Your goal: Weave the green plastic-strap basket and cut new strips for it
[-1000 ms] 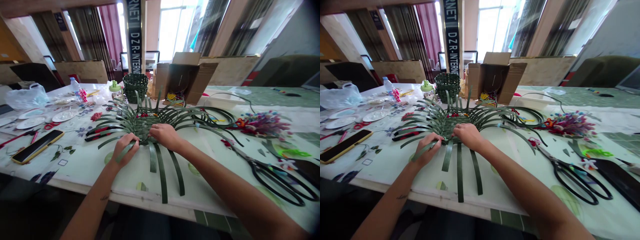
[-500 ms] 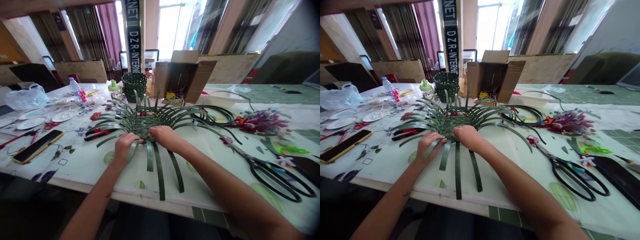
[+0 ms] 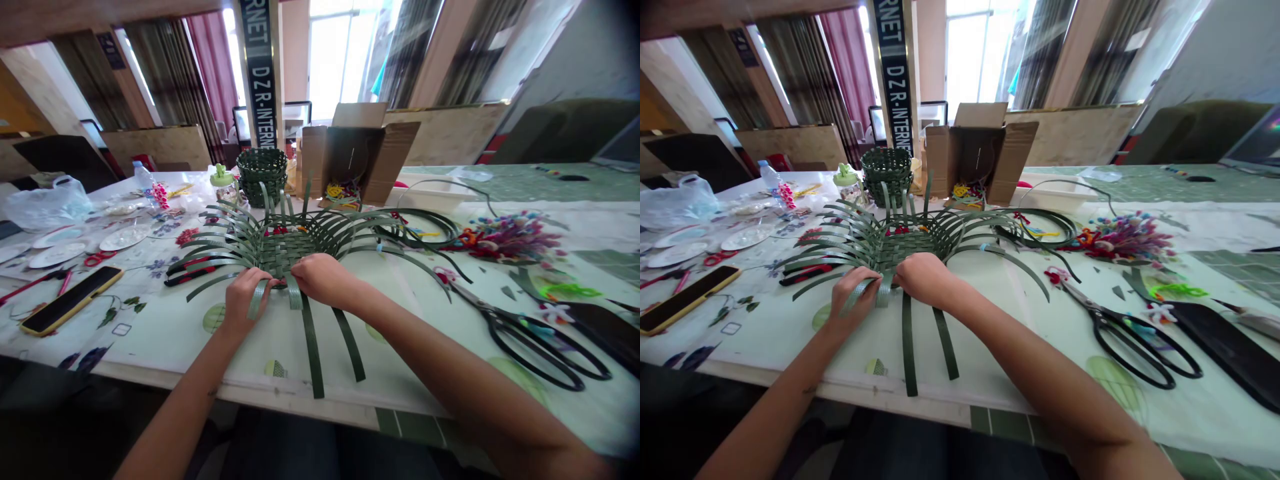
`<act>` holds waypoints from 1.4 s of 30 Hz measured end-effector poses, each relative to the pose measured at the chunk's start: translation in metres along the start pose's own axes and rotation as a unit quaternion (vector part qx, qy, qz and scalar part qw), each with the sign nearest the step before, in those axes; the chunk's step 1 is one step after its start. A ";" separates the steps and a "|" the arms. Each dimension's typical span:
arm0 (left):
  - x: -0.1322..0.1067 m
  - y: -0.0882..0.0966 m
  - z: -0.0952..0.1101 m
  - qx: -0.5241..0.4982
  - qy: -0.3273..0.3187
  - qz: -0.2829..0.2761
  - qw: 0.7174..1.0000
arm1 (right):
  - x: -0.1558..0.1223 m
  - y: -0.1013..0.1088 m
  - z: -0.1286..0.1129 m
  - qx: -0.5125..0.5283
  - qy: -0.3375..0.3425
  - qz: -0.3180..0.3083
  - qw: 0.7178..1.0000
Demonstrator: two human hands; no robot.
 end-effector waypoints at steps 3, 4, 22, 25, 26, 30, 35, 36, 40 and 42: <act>-0.001 0.000 0.000 -0.003 -0.018 0.008 1.000 | 0.005 -0.006 -0.004 -0.016 -0.047 0.028 0.998; -0.002 0.001 0.001 -0.005 -0.030 0.010 0.999 | 0.006 -0.007 -0.004 -0.015 -0.061 0.037 0.997; 0.030 -0.006 0.012 -0.171 0.085 -0.096 0.977 | 0.007 -0.018 0.006 0.022 -0.068 0.047 0.996; 0.031 -0.009 0.012 -0.142 0.093 -0.064 0.983 | 0.006 -0.017 0.008 0.025 -0.059 0.030 0.998; 0.030 -0.010 0.011 -0.143 0.097 -0.059 0.983 | 0.005 -0.015 0.008 0.026 -0.053 0.022 0.998; 0.032 -0.013 0.010 -0.165 0.101 -0.077 0.978 | 0.001 -0.007 -0.004 -0.003 -0.019 0.000 1.000; 0.037 -0.010 0.014 -0.187 0.110 -0.104 0.971 | -0.004 -0.005 -0.042 -0.092 -0.004 -0.030 0.995; 0.037 -0.009 0.014 -0.186 0.114 -0.104 0.970 | -0.004 -0.007 -0.049 -0.101 -0.011 -0.031 0.994; 0.038 -0.007 0.016 -0.171 0.116 -0.111 0.972 | -0.002 -0.016 -0.068 -0.111 -0.042 -0.011 0.993; 0.037 -0.007 0.017 -0.176 0.118 -0.119 0.970 | -0.002 -0.019 -0.073 -0.110 -0.058 -0.004 0.992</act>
Point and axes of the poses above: each hand's wrist, its own x-axis towards the middle knuckle, its own y-axis out of the back of the hand, z = x × y, the point moved 2 cm from there along x, towards the middle knuckle, and after that the axes turned 1 degree about x, right-handed, at the moved point
